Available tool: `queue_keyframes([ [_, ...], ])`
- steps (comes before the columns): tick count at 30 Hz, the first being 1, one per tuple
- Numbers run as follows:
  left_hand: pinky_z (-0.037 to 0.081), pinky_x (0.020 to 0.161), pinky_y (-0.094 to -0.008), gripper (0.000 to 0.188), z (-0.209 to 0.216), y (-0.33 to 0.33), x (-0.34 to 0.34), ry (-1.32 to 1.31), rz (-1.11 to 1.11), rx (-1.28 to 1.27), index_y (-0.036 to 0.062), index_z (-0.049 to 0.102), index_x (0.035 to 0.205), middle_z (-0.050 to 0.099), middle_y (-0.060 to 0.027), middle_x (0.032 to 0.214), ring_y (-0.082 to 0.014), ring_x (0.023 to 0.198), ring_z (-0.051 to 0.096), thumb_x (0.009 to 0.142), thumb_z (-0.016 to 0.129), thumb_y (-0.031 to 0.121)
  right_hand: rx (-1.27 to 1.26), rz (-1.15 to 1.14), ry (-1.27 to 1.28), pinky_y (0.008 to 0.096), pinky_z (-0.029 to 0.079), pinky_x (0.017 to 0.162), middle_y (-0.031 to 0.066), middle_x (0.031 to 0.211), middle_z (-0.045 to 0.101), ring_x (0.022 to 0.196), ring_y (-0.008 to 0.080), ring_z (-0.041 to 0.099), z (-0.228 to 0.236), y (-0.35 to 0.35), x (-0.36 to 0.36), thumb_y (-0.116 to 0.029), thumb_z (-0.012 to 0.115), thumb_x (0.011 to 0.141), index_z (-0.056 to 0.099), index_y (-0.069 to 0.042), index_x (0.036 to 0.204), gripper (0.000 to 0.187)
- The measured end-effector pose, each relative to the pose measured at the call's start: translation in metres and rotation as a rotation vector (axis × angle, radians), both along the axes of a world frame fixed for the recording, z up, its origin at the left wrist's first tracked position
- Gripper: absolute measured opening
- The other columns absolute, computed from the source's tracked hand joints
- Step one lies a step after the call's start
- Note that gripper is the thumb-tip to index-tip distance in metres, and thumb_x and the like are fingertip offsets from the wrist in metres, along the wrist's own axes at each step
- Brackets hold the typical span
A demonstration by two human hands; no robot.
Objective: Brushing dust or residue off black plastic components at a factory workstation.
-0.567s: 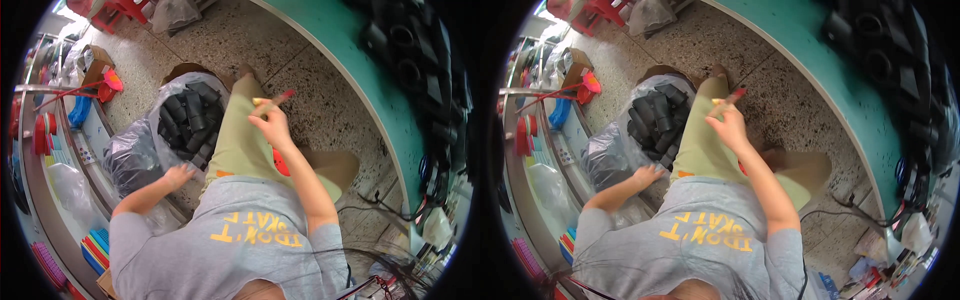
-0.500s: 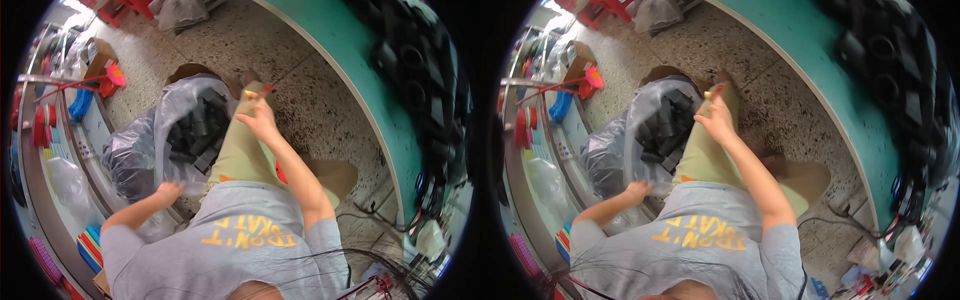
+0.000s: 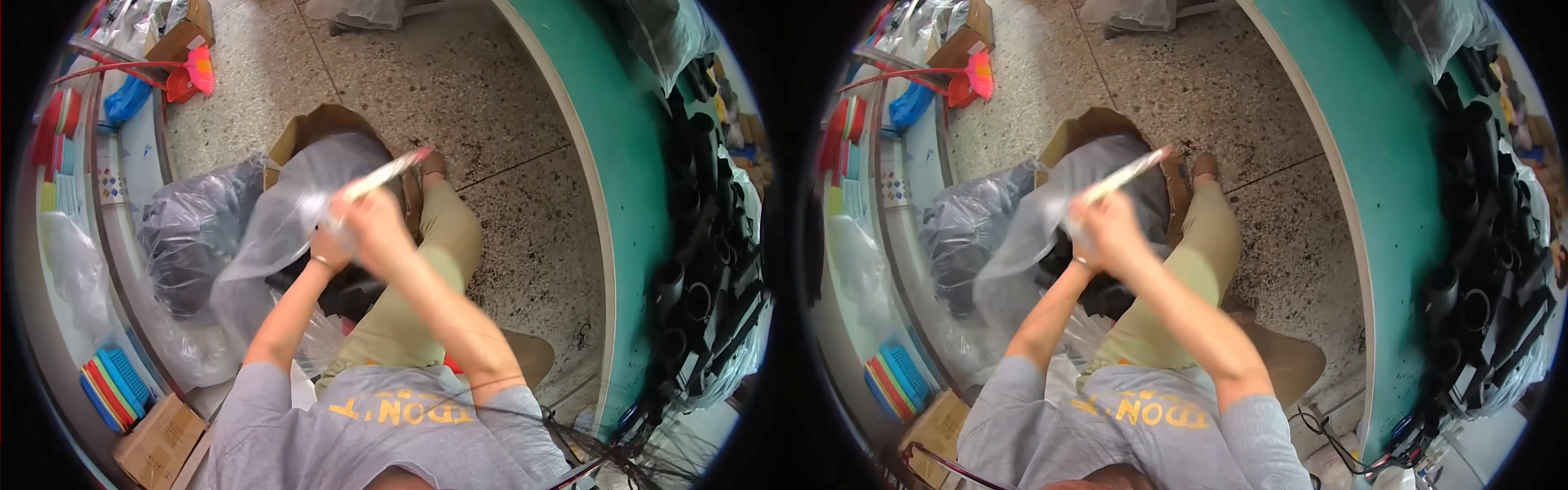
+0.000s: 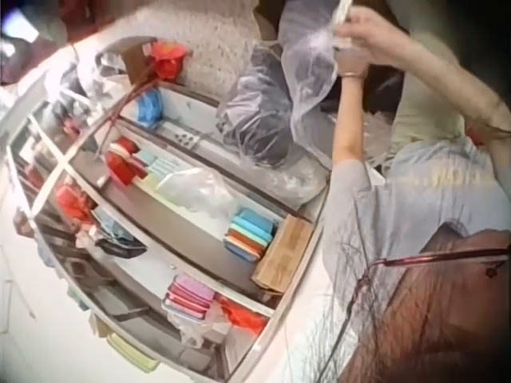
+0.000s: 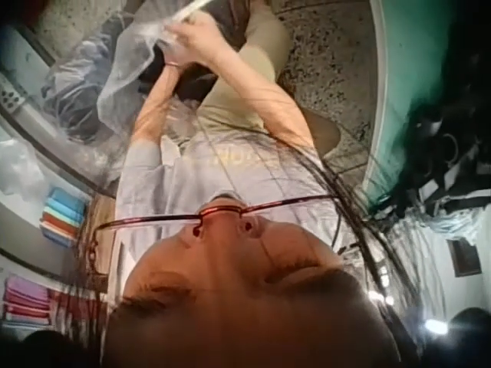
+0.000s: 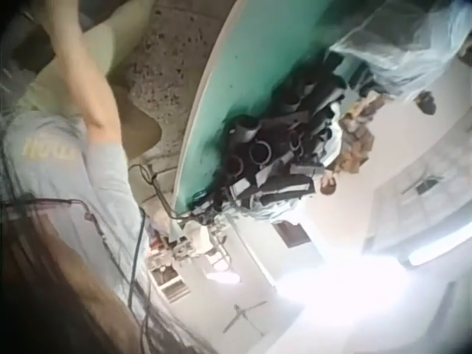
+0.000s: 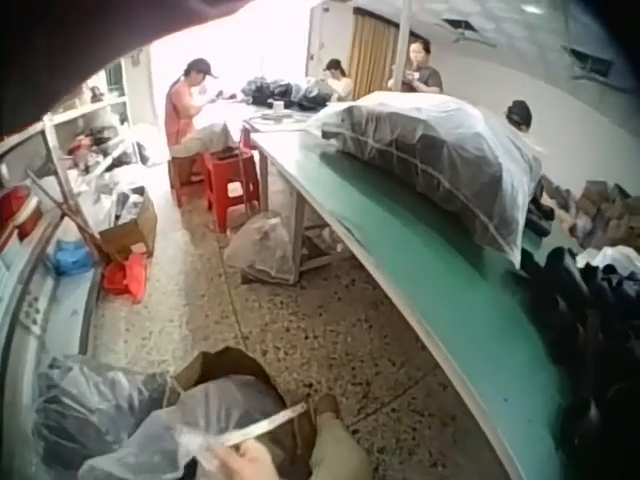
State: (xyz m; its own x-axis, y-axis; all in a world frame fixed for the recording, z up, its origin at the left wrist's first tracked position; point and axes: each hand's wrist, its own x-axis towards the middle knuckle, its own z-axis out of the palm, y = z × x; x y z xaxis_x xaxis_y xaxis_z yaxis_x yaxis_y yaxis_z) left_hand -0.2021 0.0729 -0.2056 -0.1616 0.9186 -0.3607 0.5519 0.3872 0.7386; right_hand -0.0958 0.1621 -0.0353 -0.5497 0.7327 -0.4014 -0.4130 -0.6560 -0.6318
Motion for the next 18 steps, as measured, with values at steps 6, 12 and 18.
queue_keyframes([
  [6, 0.014, 0.102, -0.0618, 0.071, -0.017, 0.009, 0.009, 0.097, -0.288, -0.210, 0.0268, 0.018, 0.142, 0.007, -0.0125, 0.149, -0.0422, 0.134, 0.011, 0.081, 0.051, 0.038, -0.397, 0.047, 0.116, 0.0238, 0.040, 0.071, -0.0003, 0.083, 0.052, 0.079, 0.0081, 0.049, 0.022, -0.111, 0.096, -0.001, 0.057, 0.083, 0.054, -0.006, 0.089, 0.008],
  [12, 0.019, 0.105, -0.0540, 0.062, -0.171, 0.074, -0.030, 1.191, -0.830, -0.051, 0.0060, 0.037, 0.133, 0.020, -0.0156, 0.145, -0.0421, 0.128, 0.023, 0.087, 0.047, 0.046, 0.178, 0.069, -0.323, 0.0228, 0.041, 0.065, -0.0027, 0.078, 0.052, 0.073, 0.0067, 0.048, -0.032, -0.018, 0.072, -0.010, 0.059, 0.085, 0.053, -0.006, 0.084, 0.008],
  [18, 0.026, 0.101, -0.0483, 0.060, -0.171, 0.045, -0.209, 1.231, -1.042, 0.421, 0.0042, 0.042, 0.129, 0.033, -0.0163, 0.134, -0.0376, 0.121, 0.033, 0.085, 0.051, 0.045, 0.828, -0.208, -0.811, 0.0381, 0.045, 0.068, 0.0158, 0.081, 0.056, 0.076, 0.0320, 0.056, -0.027, 0.051, 0.036, -0.013, 0.062, 0.075, 0.057, 0.001, 0.085, 0.017],
])
